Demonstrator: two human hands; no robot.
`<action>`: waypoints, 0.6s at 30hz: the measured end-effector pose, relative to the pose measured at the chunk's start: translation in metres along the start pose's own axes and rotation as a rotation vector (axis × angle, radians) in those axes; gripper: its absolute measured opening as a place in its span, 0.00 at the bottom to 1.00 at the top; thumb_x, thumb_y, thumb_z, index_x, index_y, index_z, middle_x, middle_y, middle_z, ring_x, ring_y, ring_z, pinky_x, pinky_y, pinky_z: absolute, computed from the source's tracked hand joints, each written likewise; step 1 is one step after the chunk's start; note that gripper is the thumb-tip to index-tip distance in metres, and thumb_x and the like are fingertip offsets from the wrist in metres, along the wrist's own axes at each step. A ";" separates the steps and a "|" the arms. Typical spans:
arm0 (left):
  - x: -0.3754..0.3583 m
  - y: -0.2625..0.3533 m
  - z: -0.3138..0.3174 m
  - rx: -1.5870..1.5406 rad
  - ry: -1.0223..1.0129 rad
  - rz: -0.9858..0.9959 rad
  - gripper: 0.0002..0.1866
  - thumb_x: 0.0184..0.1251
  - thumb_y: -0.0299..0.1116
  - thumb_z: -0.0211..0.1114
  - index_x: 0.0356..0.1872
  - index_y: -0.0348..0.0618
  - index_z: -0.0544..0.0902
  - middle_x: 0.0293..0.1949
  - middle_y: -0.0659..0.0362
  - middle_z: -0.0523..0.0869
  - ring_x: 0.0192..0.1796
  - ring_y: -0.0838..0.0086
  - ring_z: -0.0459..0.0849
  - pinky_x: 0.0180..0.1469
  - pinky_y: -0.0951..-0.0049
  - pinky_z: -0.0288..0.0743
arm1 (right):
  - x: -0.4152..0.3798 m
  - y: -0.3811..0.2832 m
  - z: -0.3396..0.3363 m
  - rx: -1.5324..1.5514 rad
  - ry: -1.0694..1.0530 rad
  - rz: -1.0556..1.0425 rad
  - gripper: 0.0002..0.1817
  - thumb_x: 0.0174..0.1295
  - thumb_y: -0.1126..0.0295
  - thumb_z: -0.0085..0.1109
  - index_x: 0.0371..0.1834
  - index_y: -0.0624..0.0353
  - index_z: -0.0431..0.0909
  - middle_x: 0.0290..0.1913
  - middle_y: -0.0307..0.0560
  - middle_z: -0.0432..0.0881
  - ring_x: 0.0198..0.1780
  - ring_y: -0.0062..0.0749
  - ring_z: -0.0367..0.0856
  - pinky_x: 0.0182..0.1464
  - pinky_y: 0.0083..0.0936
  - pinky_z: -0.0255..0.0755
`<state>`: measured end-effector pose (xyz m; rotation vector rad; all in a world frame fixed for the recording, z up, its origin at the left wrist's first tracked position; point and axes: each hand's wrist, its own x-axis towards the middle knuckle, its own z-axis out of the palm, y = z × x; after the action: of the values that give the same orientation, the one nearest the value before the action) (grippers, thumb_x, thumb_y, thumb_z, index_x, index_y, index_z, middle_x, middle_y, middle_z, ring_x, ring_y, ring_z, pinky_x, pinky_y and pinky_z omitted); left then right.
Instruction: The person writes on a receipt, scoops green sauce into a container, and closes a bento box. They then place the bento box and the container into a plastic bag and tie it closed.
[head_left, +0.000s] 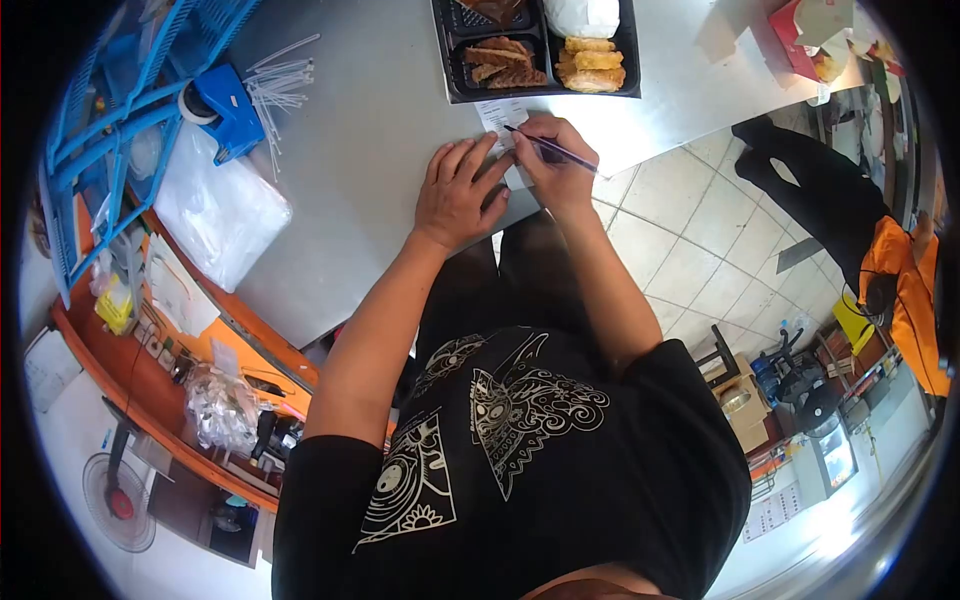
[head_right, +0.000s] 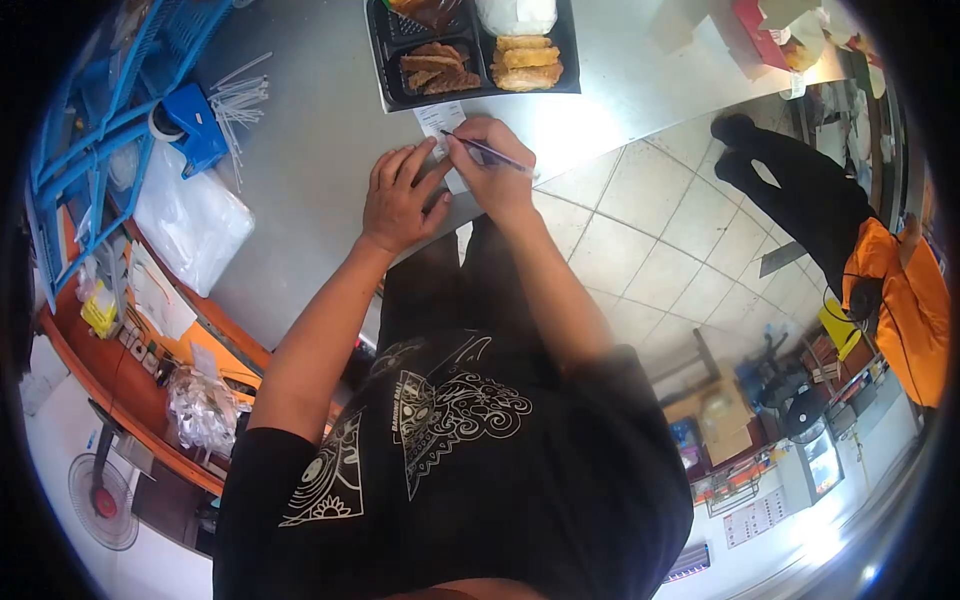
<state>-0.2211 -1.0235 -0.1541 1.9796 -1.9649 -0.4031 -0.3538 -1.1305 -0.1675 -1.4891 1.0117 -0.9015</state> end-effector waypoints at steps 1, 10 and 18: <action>0.000 -0.001 0.001 -0.007 0.007 -0.003 0.22 0.61 0.45 0.63 0.58 0.58 0.80 0.67 0.62 0.70 0.67 0.65 0.65 0.71 0.57 0.57 | -0.001 0.003 0.003 0.000 -0.004 0.005 0.09 0.55 0.79 0.68 0.37 0.63 0.80 0.39 0.49 0.84 0.38 0.34 0.84 0.42 0.24 0.78; 0.002 0.002 -0.001 0.007 0.024 -0.006 0.20 0.60 0.44 0.64 0.55 0.58 0.82 0.67 0.62 0.71 0.66 0.65 0.65 0.71 0.58 0.57 | 0.001 0.000 0.009 -0.215 0.097 -0.168 0.09 0.54 0.77 0.70 0.33 0.62 0.77 0.36 0.50 0.84 0.34 0.37 0.85 0.35 0.25 0.78; 0.002 0.002 -0.001 0.005 0.021 -0.018 0.22 0.59 0.44 0.64 0.56 0.59 0.81 0.67 0.63 0.71 0.66 0.66 0.66 0.72 0.59 0.56 | -0.001 -0.001 0.009 -0.237 0.150 -0.213 0.09 0.54 0.80 0.68 0.33 0.63 0.77 0.36 0.52 0.82 0.33 0.40 0.83 0.34 0.28 0.76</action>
<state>-0.2223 -1.0256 -0.1519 1.9981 -1.9388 -0.3801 -0.3455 -1.1264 -0.1673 -1.7743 1.1133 -1.0868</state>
